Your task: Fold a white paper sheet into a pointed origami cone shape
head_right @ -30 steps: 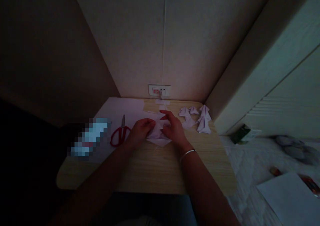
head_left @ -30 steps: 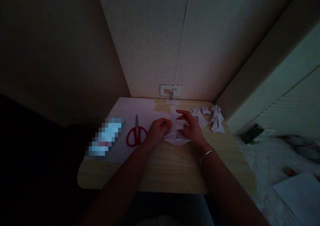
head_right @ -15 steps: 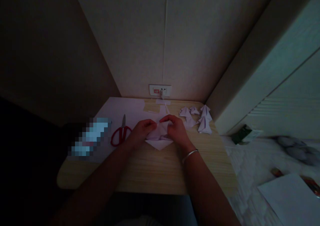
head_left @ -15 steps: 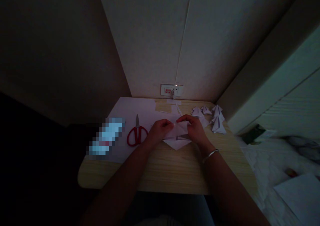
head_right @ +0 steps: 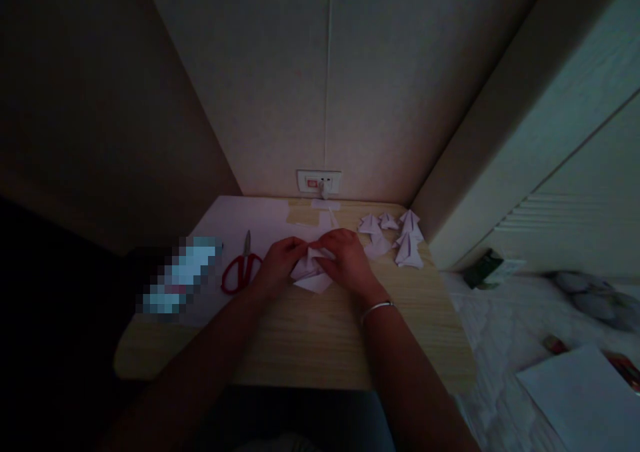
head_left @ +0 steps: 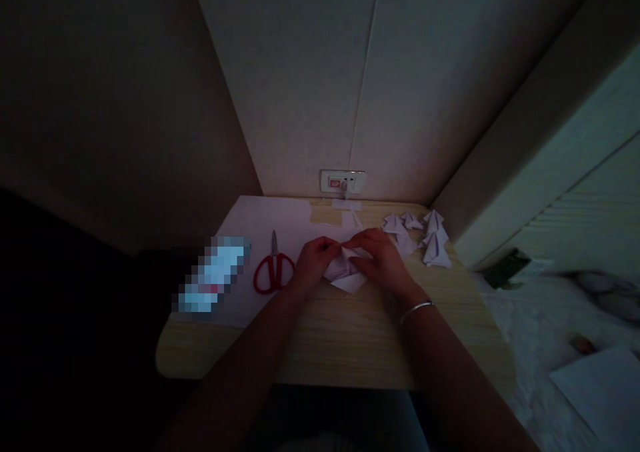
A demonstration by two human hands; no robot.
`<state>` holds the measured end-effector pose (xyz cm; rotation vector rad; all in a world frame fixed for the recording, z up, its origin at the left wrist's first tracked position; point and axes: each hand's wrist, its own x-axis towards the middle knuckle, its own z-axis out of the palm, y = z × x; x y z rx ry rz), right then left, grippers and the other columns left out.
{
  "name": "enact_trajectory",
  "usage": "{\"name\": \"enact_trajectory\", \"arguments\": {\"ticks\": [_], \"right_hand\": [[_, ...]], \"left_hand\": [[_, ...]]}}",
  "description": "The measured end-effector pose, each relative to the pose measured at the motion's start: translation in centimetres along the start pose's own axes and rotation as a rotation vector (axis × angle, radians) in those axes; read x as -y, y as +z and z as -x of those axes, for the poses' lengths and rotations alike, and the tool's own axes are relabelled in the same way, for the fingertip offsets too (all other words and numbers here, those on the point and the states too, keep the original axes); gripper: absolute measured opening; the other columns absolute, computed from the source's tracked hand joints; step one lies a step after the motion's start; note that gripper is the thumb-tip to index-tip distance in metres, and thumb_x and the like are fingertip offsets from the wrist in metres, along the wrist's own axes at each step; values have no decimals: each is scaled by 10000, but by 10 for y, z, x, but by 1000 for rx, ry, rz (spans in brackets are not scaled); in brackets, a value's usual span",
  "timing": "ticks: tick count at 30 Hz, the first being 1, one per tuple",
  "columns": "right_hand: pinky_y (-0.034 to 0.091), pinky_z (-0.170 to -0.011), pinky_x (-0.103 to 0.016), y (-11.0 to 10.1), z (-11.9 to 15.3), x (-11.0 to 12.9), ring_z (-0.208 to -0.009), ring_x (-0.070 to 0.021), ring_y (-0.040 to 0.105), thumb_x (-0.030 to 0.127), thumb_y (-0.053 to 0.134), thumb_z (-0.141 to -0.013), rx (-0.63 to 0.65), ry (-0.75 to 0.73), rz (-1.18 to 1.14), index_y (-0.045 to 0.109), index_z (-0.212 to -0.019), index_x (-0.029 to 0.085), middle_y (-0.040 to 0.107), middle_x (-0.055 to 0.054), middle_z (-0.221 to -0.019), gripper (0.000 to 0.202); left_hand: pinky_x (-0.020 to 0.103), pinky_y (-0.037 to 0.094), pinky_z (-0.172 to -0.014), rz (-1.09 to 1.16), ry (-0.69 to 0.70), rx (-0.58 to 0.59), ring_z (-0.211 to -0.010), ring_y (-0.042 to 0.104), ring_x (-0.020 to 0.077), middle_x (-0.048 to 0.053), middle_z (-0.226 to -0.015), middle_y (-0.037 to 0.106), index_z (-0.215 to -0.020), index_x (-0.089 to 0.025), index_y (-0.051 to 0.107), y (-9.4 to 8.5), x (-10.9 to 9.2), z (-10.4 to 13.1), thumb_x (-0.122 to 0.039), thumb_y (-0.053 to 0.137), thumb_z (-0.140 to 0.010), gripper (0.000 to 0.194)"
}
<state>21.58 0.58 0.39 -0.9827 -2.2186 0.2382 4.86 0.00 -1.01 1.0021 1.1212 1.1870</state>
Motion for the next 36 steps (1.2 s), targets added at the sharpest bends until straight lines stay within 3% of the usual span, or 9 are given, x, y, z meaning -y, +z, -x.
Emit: {"name": "enact_trajectory", "arguments": {"ticks": [4,10,17,21,28,36], "right_hand": [[397,-836,-420,1,1,2,-958,-254,544,141,588,-763,-8,-78,77,654,-1094,238,629,-83,-1000,351],[412,-832,-409,2,1,3,-962,-247,549,105,549,-743,-39,-55,-5,651,-1081,236,615,-78,-1007,377],[476,-719,-322,6,1,5,-801,-191,605,101,541,-687,-151,279,-364,590,-1021,218,650,-23,-874,358],[474,-611,-288,10,0,3,-685,-168,594,145,561,-694,-191,408,-523,590,-957,229,640,-3,-790,279],[399,-498,-242,12,-3,2,-527,-115,495,248,638,-715,-222,486,-771,556,-1032,248,531,62,-623,328],[450,-665,-296,9,-5,7,-683,-144,588,319,661,-751,-219,482,-754,516,-1116,238,642,20,-739,400]], "left_hand": [[226,388,-555,182,-84,3,-556,524,102,-23,-626,617,-709,-150,637,2,-2,2,-307,707,-629,190],[224,417,-562,283,-85,113,-599,560,100,13,-719,658,-806,-136,678,0,-5,3,-361,718,-670,265],[280,489,-652,244,-67,87,-681,621,137,36,-807,693,-904,-151,679,-3,-12,4,-268,761,-606,331],[250,477,-602,194,-66,105,-639,595,117,13,-749,666,-810,-139,669,-1,-13,5,-282,746,-613,255],[237,465,-600,225,-59,60,-610,572,103,-4,-676,631,-692,-136,640,-4,-15,3,-244,752,-559,205],[255,478,-629,199,116,-116,-655,580,114,-2,-764,641,-802,-157,651,-4,-19,2,-241,686,-614,209]]}}
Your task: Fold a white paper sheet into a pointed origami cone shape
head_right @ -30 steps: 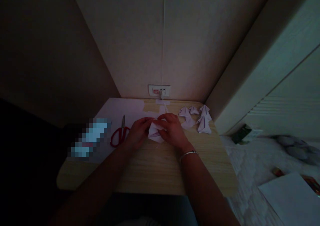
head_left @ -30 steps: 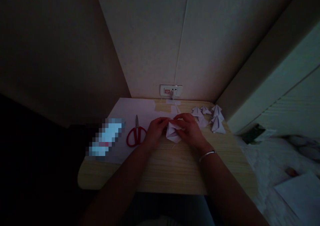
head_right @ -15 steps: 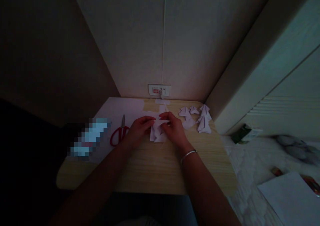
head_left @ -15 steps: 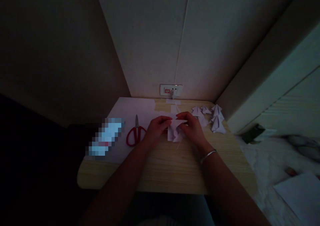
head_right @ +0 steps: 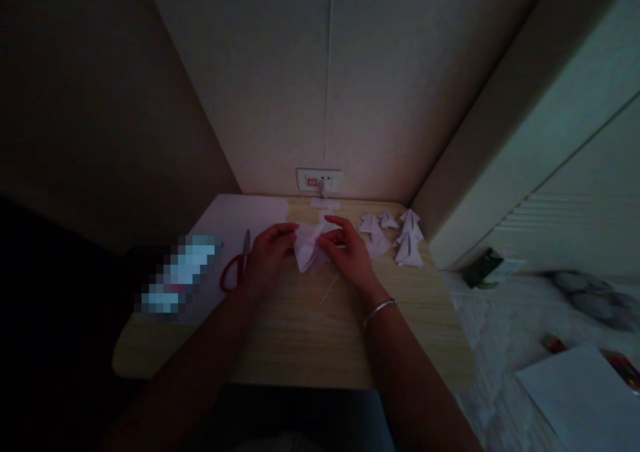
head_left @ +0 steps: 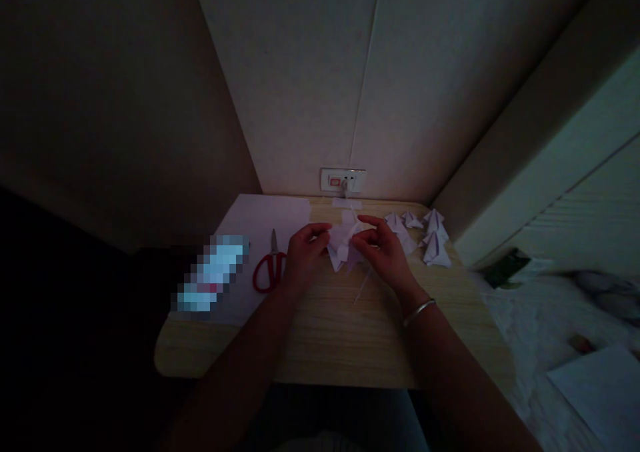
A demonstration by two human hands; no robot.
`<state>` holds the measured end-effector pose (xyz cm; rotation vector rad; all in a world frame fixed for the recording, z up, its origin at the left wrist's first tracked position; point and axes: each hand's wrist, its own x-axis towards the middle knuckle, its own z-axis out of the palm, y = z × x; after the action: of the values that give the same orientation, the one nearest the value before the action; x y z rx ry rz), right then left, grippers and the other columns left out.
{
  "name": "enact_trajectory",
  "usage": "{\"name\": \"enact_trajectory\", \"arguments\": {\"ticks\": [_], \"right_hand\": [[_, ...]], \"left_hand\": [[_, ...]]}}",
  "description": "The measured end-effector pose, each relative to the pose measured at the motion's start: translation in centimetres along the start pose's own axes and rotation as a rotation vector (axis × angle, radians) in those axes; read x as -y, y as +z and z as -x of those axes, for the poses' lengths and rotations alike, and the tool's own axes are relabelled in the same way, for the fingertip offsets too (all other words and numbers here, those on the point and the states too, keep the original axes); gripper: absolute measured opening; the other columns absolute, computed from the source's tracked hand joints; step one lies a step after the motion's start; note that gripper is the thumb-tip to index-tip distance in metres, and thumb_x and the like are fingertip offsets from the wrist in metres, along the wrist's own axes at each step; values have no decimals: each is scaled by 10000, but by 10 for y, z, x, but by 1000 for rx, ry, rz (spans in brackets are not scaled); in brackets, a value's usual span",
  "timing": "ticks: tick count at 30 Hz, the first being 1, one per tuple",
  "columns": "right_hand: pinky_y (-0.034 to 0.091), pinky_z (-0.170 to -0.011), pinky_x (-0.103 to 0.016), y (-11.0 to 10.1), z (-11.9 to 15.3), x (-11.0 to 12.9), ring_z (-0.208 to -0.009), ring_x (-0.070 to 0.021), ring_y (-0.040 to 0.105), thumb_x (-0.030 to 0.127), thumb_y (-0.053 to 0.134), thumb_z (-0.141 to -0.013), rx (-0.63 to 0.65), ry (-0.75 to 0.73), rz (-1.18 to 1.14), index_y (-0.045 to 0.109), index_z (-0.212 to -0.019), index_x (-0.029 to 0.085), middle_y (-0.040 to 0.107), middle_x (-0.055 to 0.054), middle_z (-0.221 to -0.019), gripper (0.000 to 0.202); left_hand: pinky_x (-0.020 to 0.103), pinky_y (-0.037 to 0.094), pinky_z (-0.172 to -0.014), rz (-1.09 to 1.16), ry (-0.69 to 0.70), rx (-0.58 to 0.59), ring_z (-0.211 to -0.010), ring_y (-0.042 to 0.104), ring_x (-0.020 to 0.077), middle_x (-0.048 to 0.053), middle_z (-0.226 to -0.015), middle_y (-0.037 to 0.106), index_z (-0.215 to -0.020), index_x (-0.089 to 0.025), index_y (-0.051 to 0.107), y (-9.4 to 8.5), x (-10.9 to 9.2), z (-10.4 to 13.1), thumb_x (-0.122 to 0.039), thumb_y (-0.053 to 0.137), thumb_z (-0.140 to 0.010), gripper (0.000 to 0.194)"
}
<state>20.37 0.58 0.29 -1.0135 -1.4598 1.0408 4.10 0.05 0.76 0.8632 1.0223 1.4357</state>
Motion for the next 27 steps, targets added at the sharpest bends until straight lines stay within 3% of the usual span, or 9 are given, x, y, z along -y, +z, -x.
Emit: {"name": "enact_trajectory", "arguments": {"ticks": [4,8,12,16,22,27], "right_hand": [[458,-753,-339,-2,-1,0,-844,-183,599,362,661,-748,-64,-22,128,608,-905,219,657,-37,-907,219],[427,-883,-375,-5,-1,3,-1062,-212,544,319,690,-718,-99,-142,156,618,-889,234,592,-52,-1150,203],[458,-795,-329,-5,0,5,-884,-177,579,298,673,-729,-51,-129,93,611,-752,213,604,-34,-959,108],[446,-710,-287,-6,1,4,-755,-148,537,304,662,-736,-64,-128,103,604,-750,211,559,-5,-804,110],[422,-688,-277,-5,0,4,-757,-144,523,309,622,-753,-46,-99,52,604,-724,203,575,-21,-884,111],[425,-659,-262,-5,0,2,-736,-140,532,302,631,-740,-49,-47,-6,601,-742,202,600,-19,-904,104]], "left_hand": [[234,448,-615,-208,134,10,-634,563,113,-1,-727,643,-825,-166,665,-1,-1,2,-242,634,-674,172],[222,431,-622,-292,229,40,-653,553,113,-2,-739,639,-808,-183,664,-1,-5,7,-220,604,-702,128],[238,441,-687,-289,249,100,-738,576,132,10,-814,655,-809,-193,679,0,-7,10,-201,614,-693,133],[248,446,-693,-272,193,163,-714,575,132,7,-761,664,-793,-186,685,0,-2,7,-280,656,-705,132],[273,467,-753,-240,156,262,-775,613,149,26,-834,701,-840,-185,711,-1,5,4,-282,682,-699,174],[272,463,-778,-321,229,304,-836,611,151,38,-902,694,-918,-204,726,-1,4,6,-251,664,-717,216]]}}
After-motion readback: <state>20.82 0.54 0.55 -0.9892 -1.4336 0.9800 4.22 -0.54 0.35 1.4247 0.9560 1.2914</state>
